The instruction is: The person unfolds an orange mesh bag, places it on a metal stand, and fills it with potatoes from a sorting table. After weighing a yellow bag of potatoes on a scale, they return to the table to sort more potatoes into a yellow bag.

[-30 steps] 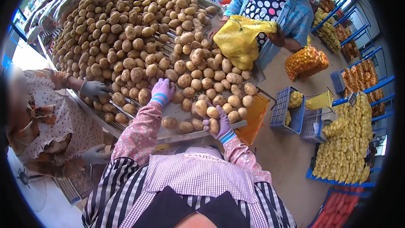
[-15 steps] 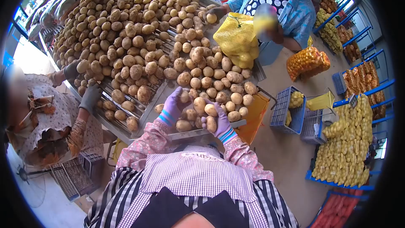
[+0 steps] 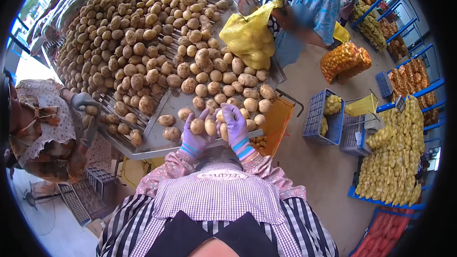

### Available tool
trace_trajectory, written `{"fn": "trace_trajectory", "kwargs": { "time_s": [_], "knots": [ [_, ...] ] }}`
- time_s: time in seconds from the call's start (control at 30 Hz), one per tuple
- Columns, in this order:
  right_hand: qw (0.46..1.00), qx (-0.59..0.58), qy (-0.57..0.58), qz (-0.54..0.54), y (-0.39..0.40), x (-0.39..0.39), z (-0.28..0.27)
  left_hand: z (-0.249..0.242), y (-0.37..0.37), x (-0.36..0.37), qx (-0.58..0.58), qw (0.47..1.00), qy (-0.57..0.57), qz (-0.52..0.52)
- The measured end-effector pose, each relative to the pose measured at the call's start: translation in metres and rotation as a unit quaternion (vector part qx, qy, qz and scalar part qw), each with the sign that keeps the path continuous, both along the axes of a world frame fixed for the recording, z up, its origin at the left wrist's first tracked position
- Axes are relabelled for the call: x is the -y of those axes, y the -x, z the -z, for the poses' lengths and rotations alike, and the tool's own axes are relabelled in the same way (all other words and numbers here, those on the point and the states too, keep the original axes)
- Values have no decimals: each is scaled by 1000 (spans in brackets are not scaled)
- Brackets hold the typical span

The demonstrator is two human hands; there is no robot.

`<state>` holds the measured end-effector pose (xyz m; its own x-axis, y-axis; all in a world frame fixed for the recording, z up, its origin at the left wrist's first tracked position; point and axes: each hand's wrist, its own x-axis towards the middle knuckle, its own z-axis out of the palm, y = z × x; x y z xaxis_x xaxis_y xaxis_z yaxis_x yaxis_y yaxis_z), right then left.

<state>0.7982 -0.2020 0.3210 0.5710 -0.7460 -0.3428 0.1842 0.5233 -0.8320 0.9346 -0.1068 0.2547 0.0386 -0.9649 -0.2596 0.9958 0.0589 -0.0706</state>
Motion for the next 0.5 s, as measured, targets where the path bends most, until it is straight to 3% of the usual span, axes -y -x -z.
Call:
{"fn": "trace_trajectory", "kwargs": {
  "time_s": [0.07, 0.1, 0.13, 0.2, 0.23, 0.27, 0.33, 0.4, 0.47, 0.5],
  "knots": [
    [958, -118, 261, 13, -5, -6, -13, 5, 11, 2, -168, 984, 50, -14],
    [941, -142, 307, -3, -3, -9, -23, 15, 16, 6, 19, 999, 23, -16],
    [942, -140, 305, -9, 1, -9, -24, 7, 21, 5, 19, 999, 21, -22],
    [867, -167, 470, 6, 5, -7, -24, -17, 29, 0, -22, 999, 45, 22],
    [866, -167, 472, 1, 6, -7, -28, -10, 35, -1, -116, 985, 128, 11],
    [868, -160, 470, -11, 5, -6, -31, -2, 41, -5, -115, 985, 126, -2],
    [798, -160, 579, -51, -1, -3, -35, 10, 51, -15, -81, 991, 104, 19],
    [797, -186, 560, -131, -7, -1, -33, 18, 58, -29, -76, 994, 80, 6],
    [803, -200, 516, -222, -13, -3, -29, -12, 61, -41, 15, 999, -35, -38],
    [810, -181, 500, -246, -18, -5, -20, -11, 58, -47, 31, 998, -34, -53]
  ]
}}
